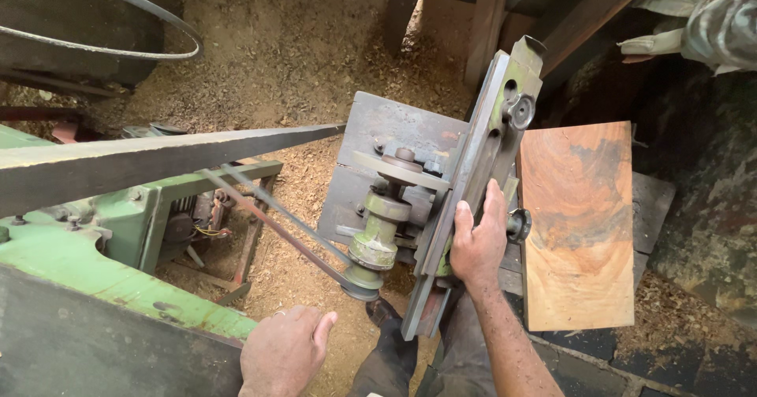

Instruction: The person uses a belt sander to sharpen a long, thin metal blade. They hold the blade with both hands and repeatedly press its edge against the moving abrasive belt, adjusting the angle and position to grind the surface.

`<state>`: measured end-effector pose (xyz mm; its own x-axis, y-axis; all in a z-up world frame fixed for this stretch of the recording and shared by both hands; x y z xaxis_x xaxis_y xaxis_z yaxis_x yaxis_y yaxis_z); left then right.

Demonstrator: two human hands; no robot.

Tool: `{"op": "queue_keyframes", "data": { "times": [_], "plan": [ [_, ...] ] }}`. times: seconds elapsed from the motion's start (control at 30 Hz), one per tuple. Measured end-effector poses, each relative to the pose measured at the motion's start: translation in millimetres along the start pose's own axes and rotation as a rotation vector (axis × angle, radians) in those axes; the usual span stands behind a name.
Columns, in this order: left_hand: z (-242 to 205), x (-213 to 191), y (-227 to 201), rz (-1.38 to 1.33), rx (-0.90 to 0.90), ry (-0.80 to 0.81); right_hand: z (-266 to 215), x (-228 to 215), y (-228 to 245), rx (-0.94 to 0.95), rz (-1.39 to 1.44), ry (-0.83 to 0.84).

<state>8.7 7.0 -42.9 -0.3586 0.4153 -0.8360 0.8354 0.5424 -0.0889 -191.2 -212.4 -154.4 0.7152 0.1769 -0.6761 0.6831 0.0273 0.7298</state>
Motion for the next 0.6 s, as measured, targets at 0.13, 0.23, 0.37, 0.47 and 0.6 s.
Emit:
{"op": "queue_keyframes", "data": {
  "times": [0.13,0.23,0.37,0.47,0.6],
  "plan": [
    [0,1,1,-0.017,-0.014,0.017,7,1,1,-0.001,0.001,-0.010],
    [0,0,2,-0.030,-0.004,-0.010,13,2,2,-0.007,0.014,-0.029],
    [0,-1,2,-0.064,0.035,-0.087,11,2,4,-0.023,0.101,-0.163],
    [2,-3,2,-0.081,0.024,-0.130,3,7,7,-0.033,-0.029,-0.242],
    [-2,-4,0,-0.098,0.043,-0.159,-18,11,8,-0.076,-0.084,-0.273]
  ]
}}
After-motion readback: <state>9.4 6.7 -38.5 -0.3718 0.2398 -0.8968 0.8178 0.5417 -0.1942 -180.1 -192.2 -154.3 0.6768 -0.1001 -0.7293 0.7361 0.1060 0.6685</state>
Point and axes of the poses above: each hand's wrist, its own z-axis towards the middle knuckle, its own x-axis out of the palm, y = z × x, the point moved 2 cm from there along z, towards the middle knuckle, and after that the axes turned 5 degrees about -y, right-handed, at the moved point
